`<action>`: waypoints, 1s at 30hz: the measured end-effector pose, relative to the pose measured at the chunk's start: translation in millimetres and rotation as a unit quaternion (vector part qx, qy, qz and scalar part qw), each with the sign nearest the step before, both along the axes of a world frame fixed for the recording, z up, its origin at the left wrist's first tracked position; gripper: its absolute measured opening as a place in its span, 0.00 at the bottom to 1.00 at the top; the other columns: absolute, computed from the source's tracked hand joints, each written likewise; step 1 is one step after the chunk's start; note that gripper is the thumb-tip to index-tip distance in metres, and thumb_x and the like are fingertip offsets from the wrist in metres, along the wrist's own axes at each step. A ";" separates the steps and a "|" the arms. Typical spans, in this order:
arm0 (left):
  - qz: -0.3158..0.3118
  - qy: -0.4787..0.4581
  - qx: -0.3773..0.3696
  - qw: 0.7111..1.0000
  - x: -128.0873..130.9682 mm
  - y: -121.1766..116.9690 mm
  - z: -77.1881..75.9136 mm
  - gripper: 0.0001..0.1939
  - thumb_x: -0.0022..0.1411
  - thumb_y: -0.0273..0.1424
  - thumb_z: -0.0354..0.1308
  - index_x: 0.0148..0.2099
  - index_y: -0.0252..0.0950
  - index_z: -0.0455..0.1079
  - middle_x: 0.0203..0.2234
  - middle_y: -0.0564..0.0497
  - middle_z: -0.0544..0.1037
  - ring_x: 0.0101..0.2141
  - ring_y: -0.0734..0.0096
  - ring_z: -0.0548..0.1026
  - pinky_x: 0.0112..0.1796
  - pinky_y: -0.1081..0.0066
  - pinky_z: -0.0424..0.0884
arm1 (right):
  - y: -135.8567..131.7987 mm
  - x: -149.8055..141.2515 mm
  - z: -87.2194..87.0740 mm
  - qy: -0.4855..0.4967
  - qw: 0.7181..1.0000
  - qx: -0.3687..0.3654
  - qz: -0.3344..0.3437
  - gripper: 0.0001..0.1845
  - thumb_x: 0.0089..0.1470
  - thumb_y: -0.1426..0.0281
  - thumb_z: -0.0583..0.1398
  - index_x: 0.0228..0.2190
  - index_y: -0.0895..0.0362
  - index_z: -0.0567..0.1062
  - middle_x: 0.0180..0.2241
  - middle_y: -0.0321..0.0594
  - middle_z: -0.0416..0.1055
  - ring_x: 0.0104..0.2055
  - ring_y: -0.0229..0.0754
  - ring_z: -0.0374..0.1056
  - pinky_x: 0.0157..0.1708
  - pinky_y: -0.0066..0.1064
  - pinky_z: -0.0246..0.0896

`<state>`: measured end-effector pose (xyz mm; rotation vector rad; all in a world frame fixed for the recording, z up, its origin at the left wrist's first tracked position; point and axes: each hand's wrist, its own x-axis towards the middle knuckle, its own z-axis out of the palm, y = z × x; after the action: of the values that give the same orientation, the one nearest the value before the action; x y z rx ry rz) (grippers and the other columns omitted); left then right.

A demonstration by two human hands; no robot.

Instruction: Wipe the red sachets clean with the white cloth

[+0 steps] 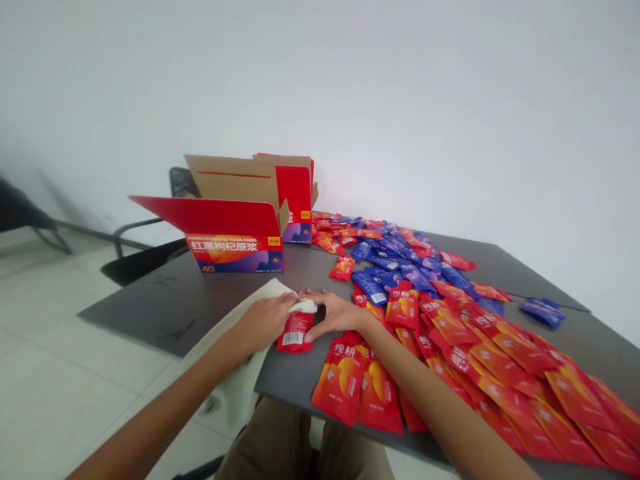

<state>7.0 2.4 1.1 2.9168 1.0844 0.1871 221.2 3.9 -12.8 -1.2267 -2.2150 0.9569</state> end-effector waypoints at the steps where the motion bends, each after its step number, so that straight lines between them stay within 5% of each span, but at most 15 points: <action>1: 0.003 -0.001 0.002 1.000 1.3 0.7 -0.1 0.23 0.63 0.20 0.42 0.59 0.29 0.62 0.55 0.36 0.70 0.52 0.58 0.72 0.53 0.60 0.67 | -0.2 0.0 0.2 0.002 1.000 -0.002 -0.001 0.53 0.30 0.53 0.71 0.59 0.49 0.63 0.63 0.44 0.56 0.68 0.53 0.44 0.66 0.50 0.25; 6: -0.092 -0.020 0.009 0.996 0.7 -14.6 -5.6 0.27 0.59 0.18 0.45 0.61 0.29 0.60 0.58 0.38 0.67 0.58 0.61 0.66 0.58 0.63 0.61 | 0.8 0.5 -1.6 -0.010 1.000 -0.006 0.009 0.57 0.28 0.53 0.72 0.60 0.53 0.61 0.64 0.48 0.54 0.68 0.54 0.45 0.66 0.50 0.24; 12: -0.014 -0.023 -0.004 1.000 -1.2 0.6 -2.9 0.23 0.62 0.19 0.43 0.59 0.30 0.63 0.54 0.37 0.72 0.51 0.59 0.73 0.53 0.60 0.67 | 0.6 0.7 -1.0 -0.003 1.000 0.012 0.008 0.51 0.32 0.53 0.71 0.59 0.47 0.63 0.62 0.41 0.58 0.68 0.56 0.46 0.66 0.52 0.25; 17: -0.104 -0.028 -0.004 0.994 0.4 -13.8 -5.5 0.27 0.59 0.18 0.46 0.61 0.29 0.60 0.59 0.38 0.67 0.58 0.61 0.65 0.59 0.62 0.59 | 1.7 0.7 -2.4 -0.022 1.000 0.005 0.012 0.59 0.28 0.54 0.72 0.61 0.52 0.59 0.64 0.48 0.55 0.68 0.56 0.45 0.66 0.51 0.27; 23: -0.012 -0.014 -0.009 1.000 2.9 0.1 2.9 0.23 0.63 0.20 0.43 0.58 0.30 0.64 0.54 0.37 0.72 0.50 0.57 0.74 0.51 0.59 0.68 | 0.3 -0.2 -1.1 -0.008 1.000 0.010 0.003 0.54 0.31 0.52 0.71 0.60 0.49 0.61 0.63 0.44 0.57 0.68 0.55 0.44 0.66 0.52 0.25; 30: -0.094 -0.031 -0.012 0.995 -3.0 -9.6 -4.8 0.27 0.59 0.19 0.45 0.61 0.31 0.59 0.58 0.40 0.68 0.57 0.63 0.66 0.58 0.64 0.60 | -0.4 -0.5 1.3 -0.012 1.000 -0.006 0.004 0.58 0.27 0.52 0.72 0.60 0.52 0.61 0.63 0.48 0.55 0.68 0.55 0.45 0.66 0.50 0.25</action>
<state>4.0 -7.3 -3.8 2.9460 0.7925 0.2555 220.7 3.6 -11.5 -1.2430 -2.2365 0.9656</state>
